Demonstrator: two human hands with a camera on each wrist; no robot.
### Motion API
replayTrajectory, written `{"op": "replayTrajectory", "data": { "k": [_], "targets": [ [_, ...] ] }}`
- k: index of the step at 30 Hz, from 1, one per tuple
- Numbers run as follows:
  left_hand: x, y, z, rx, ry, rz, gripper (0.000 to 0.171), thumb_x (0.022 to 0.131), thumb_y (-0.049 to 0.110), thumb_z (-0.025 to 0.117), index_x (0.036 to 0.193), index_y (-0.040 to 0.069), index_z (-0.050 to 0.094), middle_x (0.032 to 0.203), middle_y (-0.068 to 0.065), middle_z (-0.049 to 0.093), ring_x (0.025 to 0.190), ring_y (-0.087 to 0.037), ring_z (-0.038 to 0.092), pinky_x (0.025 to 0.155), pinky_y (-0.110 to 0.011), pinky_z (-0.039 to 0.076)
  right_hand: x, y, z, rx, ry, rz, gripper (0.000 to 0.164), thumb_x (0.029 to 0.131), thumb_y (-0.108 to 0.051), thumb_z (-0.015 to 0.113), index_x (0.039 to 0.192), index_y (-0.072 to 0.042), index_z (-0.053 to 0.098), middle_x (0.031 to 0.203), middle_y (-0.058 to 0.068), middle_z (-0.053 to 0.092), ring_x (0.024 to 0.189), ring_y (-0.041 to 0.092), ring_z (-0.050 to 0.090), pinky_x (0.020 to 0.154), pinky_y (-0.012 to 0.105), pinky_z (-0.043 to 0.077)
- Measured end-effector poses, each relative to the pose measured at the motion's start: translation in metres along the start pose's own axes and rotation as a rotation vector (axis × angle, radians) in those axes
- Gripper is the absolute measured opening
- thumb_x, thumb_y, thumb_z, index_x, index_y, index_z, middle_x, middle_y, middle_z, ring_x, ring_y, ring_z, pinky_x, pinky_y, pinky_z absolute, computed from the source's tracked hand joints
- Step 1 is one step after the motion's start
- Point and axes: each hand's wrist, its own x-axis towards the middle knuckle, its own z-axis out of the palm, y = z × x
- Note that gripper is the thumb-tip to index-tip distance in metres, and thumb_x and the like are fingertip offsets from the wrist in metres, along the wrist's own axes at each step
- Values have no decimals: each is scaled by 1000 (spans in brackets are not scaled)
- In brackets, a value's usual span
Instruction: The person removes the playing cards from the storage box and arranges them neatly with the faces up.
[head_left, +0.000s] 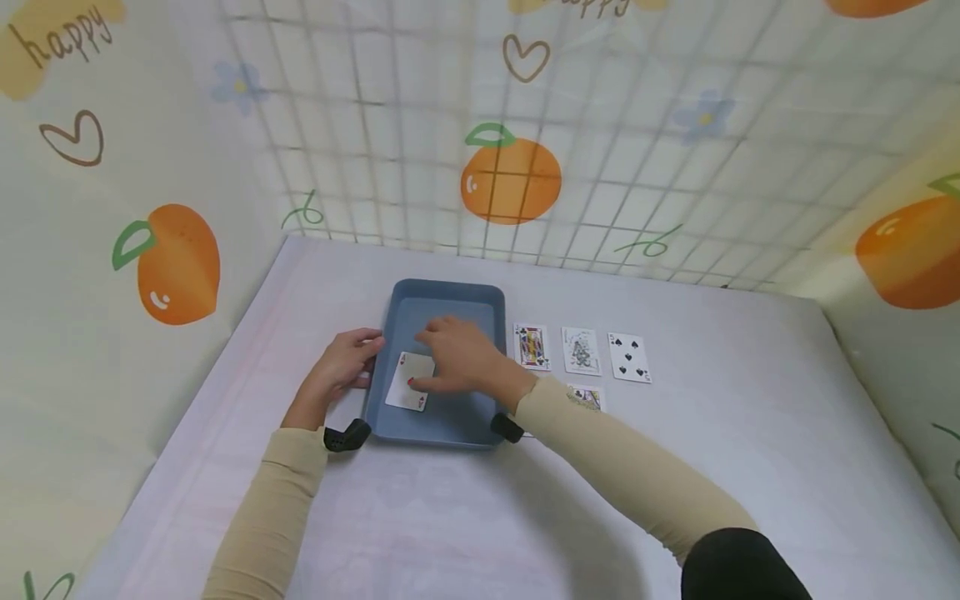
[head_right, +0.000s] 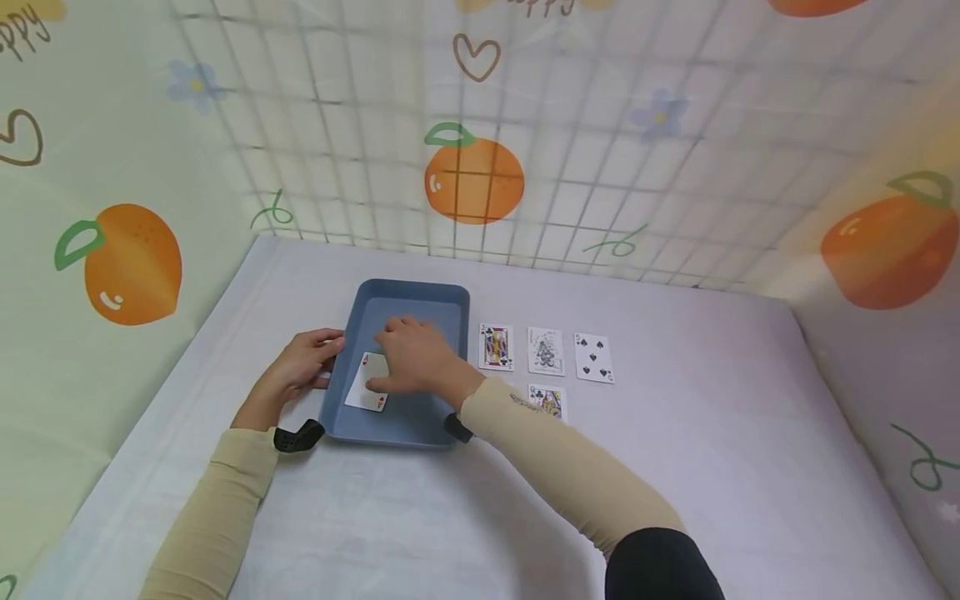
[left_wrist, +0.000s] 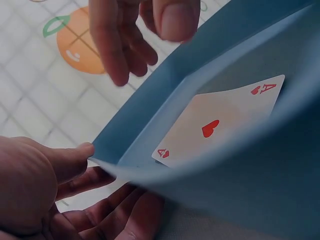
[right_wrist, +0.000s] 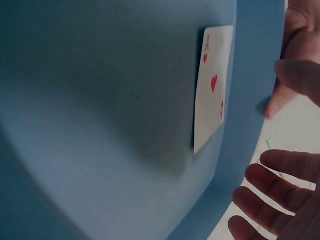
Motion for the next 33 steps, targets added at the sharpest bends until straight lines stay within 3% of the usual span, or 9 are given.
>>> {"op": "replayTrajectory", "data": {
  "k": [13, 26, 33],
  "targets": [
    [2, -1, 0, -2, 0, -11, 46, 106, 23, 49, 147, 3, 43, 134, -24, 56, 113, -33, 61, 82, -46, 57, 21, -14, 15, -43, -92, 40, 83, 79, -69, 67, 134, -8, 58, 126, 10, 59, 112, 27, 53, 95, 45, 48],
    [-1, 2, -2, 11, 9, -7, 45, 106, 20, 49, 146, 2, 44, 133, -25, 57, 110, -33, 63, 79, -44, 58, 29, -17, 30, -68, -130, 80, 90, 71, -75, 71, 129, -7, 61, 119, 10, 57, 106, 25, 50, 95, 43, 46],
    [1, 3, -3, 7, 11, -10, 45, 106, 21, 50, 147, 2, 44, 131, -25, 58, 107, -31, 64, 78, -44, 58, 30, -20, 31, -50, -146, 82, 85, 71, -72, 74, 124, -7, 63, 118, 9, 57, 107, 24, 50, 95, 41, 46]
  ]
}}
